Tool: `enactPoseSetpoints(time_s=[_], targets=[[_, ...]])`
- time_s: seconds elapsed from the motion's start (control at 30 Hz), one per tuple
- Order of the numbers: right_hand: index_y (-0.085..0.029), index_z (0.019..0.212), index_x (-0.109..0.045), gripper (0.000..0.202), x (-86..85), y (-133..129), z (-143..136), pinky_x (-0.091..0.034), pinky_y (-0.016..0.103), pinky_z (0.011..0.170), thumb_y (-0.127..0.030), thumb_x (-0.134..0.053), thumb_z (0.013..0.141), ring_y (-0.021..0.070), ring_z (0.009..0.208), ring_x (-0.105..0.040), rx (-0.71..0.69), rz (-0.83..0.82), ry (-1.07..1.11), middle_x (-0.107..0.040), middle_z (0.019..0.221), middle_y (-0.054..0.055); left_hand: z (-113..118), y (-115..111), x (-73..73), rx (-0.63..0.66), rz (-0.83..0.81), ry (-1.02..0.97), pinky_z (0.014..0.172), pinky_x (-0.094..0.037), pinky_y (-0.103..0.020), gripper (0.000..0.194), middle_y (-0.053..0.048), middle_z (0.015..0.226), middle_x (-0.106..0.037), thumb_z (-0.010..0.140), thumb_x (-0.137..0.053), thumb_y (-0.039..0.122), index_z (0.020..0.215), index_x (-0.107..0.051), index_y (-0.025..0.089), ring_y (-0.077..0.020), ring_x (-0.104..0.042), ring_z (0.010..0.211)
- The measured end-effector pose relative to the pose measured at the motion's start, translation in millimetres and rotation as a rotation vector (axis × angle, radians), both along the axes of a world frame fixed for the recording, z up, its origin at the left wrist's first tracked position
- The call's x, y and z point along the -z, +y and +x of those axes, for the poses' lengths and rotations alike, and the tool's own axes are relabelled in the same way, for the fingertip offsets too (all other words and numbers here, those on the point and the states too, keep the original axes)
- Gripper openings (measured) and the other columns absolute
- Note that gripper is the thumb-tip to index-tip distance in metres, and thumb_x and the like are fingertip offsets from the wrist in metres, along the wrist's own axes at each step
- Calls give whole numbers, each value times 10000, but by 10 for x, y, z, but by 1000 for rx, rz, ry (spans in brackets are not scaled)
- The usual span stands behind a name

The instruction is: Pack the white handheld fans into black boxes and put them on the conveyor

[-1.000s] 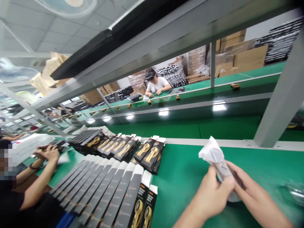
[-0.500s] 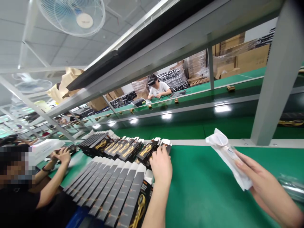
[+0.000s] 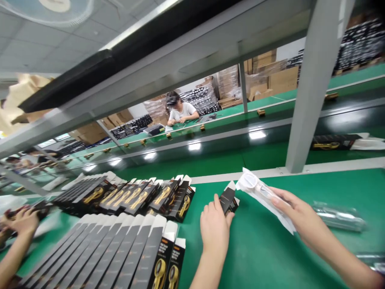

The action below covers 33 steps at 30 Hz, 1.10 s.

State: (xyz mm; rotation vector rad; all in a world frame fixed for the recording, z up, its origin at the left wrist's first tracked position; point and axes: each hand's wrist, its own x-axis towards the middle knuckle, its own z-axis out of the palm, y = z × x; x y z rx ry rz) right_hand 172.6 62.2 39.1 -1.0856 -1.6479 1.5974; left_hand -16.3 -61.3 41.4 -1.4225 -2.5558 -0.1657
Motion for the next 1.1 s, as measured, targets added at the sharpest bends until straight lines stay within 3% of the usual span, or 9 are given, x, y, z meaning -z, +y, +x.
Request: enactPoseSetpoints(time_s=[0.1,0.2,0.37,0.5,0.6,0.77,0.93,1.1], targets=[[-303,1129,-588,490,-66,28,231,-354,408,983,-640,-521,779,295,1157,-492,23,37,-136,-584,1249,27,59,-1,-3,172,47,-91,759,-494,-424,533,-82,970,-610,793,-636,381,1247,-474,153,-275,-571,878],[-295,1181,-573,501,-60,39,460,-378,375,967,-601,-550,786,295,1165,-494,-9,-29,-90,-559,1288,41,66,14,0,310,131,-243,791,-494,-379,480,-69,1029,-610,804,-624,395,1220,-477,206,-242,-582,922],[-298,1221,-575,458,-107,34,659,-425,341,902,-519,-560,820,284,1071,-563,-196,-130,4,-590,1247,36,37,56,44,447,226,-417,812,-495,-352,485,-52,1065,-620,793,-623,453,1200,-474,236,-223,-584,970],[-266,1099,-655,363,-238,70,777,-429,310,814,-477,-596,810,269,994,-586,-415,-151,-55,-658,1099,29,20,-6,70,667,263,-392,793,-495,-364,613,-73,1043,-644,712,-629,595,1181,-498,222,-236,-601,929],[-242,1009,-676,335,-209,109,843,-414,266,701,-478,-640,773,234,867,-593,-493,-155,-149,-678,968,20,58,-62,45,810,230,-354,820,-471,-377,625,-71,1032,-660,697,-635,605,1183,-511,231,-232,-607,904],[-228,884,-571,326,32,14,748,-362,236,604,-516,-649,752,184,735,-542,-312,-17,-267,-624,796,-15,132,-55,2,849,203,-314,836,-440,-369,583,-57,1041,-665,723,-634,571,1185,-520,233,-220,-603,895],[-232,890,-523,314,127,-203,572,-404,274,674,-528,-574,795,230,839,-568,-190,43,-365,-647,918,15,168,-24,-9,797,195,-266,810,-434,-353,611,-65,1068,-659,743,-602,581,1224,-499,218,-224,-595,912],[-216,855,-560,150,114,-252,518,-414,268,691,-329,-602,765,223,847,-584,-204,-34,-337,-658,885,17,227,-7,-56,909,69,-214,832,-418,-379,569,-47,1112,-653,781,-570,565,1237,-495,233,-231,-585,920]])
